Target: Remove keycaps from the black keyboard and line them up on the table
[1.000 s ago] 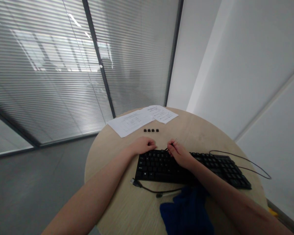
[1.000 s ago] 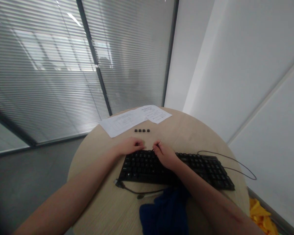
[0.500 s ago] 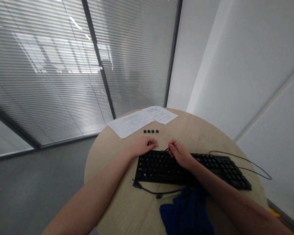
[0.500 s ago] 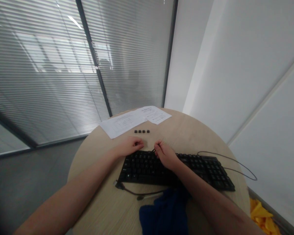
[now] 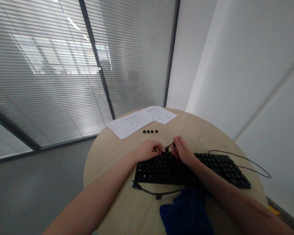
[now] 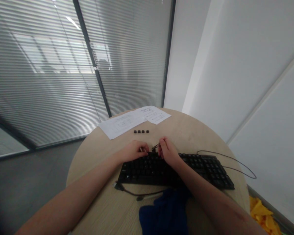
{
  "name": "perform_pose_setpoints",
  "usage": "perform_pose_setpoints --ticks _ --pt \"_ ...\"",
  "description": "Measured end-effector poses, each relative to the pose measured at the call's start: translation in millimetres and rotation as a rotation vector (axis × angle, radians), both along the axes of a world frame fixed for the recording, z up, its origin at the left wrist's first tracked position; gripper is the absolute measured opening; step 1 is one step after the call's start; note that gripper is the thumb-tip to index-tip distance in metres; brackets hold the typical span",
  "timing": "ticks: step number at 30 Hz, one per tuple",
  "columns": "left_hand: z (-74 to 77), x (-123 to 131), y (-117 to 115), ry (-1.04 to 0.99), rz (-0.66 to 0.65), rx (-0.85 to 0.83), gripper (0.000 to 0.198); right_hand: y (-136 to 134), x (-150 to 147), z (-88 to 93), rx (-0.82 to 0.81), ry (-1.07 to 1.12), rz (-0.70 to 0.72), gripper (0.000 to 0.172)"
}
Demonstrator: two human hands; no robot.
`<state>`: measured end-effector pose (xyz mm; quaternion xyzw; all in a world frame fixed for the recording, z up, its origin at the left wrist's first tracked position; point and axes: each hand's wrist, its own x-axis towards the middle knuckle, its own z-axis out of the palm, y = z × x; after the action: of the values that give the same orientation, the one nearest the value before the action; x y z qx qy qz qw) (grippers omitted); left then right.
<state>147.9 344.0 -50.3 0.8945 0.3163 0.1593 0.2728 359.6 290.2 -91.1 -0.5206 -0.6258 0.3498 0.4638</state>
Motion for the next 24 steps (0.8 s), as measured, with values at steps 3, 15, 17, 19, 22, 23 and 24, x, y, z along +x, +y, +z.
perform_pose_setpoints --ticks 3,15,17,19,22,23,24 --pt "0.0 2 -1 0.022 0.006 0.054 0.007 1 0 -1.3 0.014 -0.007 0.01 0.043" --pt "-2.1 0 4 0.079 0.043 0.055 0.01 -3 0 11.3 0.082 0.378 -0.143 0.052" --pt "-3.1 -1 5 0.095 0.026 0.063 0.013 -8 5 23.6 0.127 0.387 -0.178 0.054" --pt "-3.3 -1 5 0.107 0.025 0.079 0.014 -13 14 39.9 0.187 0.343 -0.232 0.055" --pt "-2.6 -2 6 0.124 0.017 0.109 0.016 -18 35 66.0 0.301 0.11 -0.349 0.059" --pt "-2.3 -3 7 0.13 0.013 0.115 0.016 -18 43 73.2 0.339 -0.019 -0.375 0.06" --pt "-2.2 -3 7 0.133 0.009 0.12 0.017 -16 51 78.9 0.376 -0.156 -0.39 0.059"
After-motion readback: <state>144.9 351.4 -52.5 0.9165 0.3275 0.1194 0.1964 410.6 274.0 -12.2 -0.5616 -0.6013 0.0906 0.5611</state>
